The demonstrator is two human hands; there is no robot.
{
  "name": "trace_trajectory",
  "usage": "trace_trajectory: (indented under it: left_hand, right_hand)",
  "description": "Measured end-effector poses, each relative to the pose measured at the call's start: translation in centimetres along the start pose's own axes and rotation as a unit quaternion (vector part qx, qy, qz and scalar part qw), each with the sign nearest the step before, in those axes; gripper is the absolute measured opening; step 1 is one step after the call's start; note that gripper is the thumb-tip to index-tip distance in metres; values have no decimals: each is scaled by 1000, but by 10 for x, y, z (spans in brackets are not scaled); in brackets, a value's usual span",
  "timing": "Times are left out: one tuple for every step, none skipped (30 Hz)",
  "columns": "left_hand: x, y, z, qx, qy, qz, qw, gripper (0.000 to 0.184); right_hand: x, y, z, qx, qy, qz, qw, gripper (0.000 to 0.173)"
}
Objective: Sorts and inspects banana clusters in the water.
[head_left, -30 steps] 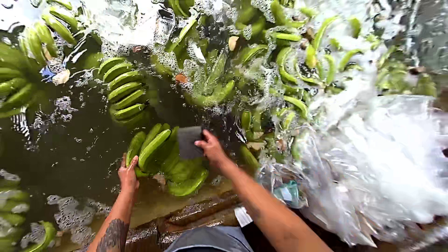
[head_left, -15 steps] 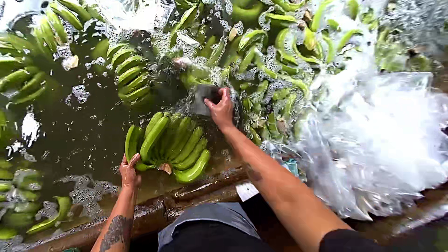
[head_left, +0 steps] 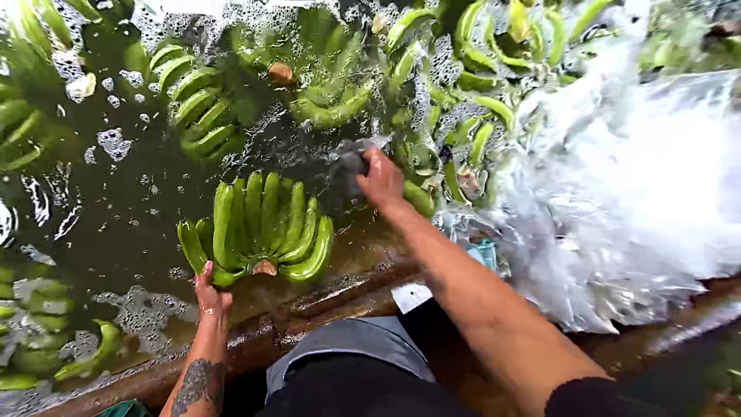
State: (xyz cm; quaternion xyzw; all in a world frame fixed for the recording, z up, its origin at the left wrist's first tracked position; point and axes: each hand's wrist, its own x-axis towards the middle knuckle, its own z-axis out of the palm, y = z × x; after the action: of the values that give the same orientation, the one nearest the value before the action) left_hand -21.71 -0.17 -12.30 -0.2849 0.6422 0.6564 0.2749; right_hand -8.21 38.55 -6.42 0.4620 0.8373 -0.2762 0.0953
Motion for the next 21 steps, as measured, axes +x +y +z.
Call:
trace_trajectory:
  left_hand:
    - [-1,-2,0,-9,-1,-4,1000,35]
    - [-3,-4,1,-25,0,-11,1000,34]
    - [-6,-7,3,-47,2,-22,999,33]
    - [-11,-11,5,-71,5,-38,997,33]
    - [-15,-16,7,-88,3,-54,995,33]
    - [-18,-20,9,-99,-6,-69,993,33]
    - [-20,-23,12,-101,-14,-84,991,36]
    - [-20,-24,14,-92,-18,-95,991,40]
    - [-18,-23,16,-77,-26,-95,992,47]
    - [-12,-20,18,-57,-30,-94,993,52]
    - [-5,-17,18,-32,-38,-99,994,56]
    - [3,-15,15,-5,-53,-117,992,58]
    - [9,-15,12,28,-67,-140,988,58]
    - [13,-16,8,63,-78,-165,981,56]
    - [14,-14,5,93,-94,-189,973,54]
    - [11,-12,4,111,-112,-209,965,49]
    - [5,-10,3,120,-127,-223,959,42]
    - [-4,-8,5,121,-139,-233,955,36]
    - [-15,-7,9,115,-146,-237,954,32]
    - [-25,-8,14,100,-150,-239,954,29]
    - [-35,-11,22,79,-149,-236,957,26]
  right_hand:
    - [9,10,-16,-9,27,14,1000,45]
    - [14,22,-31,-14,37,23,999,47]
    - [17,33,-42,-17,39,33,999,49]
    - [17,44,-47,-23,40,38,998,51]
    - [15,54,-47,-32,38,43,998,52]
    - [11,62,-43,-39,31,49,998,55]
    - [6,68,-37,-45,16,62,997,59]
    - [-3,72,-30,-43,0,79,996,64]
    - [-12,73,-23,-30,-10,97,995,69]
    - [-23,74,-16,-15,-10,104,994,71]
    - [-35,72,-9,1,-5,98,995,68]
    - [-48,68,-3,17,-5,83,996,62]
    - [-60,63,4,36,-11,63,997,55]
    - [-72,55,10,59,-26,47,997,51]
    - [-83,46,18,83,-37,32,995,47]
    - [-92,36,25,104,-48,19,993,42]
    - [-98,25,33,116,-59,10,991,38]
    - [-103,15,40,118,-70,4,991,36]
    - [-106,5,47,107,-78,-2,991,34]
    - [-107,-3,53,89,-86,-3,992,34]
    - [-107,-9,58,71,-90,2,993,34]
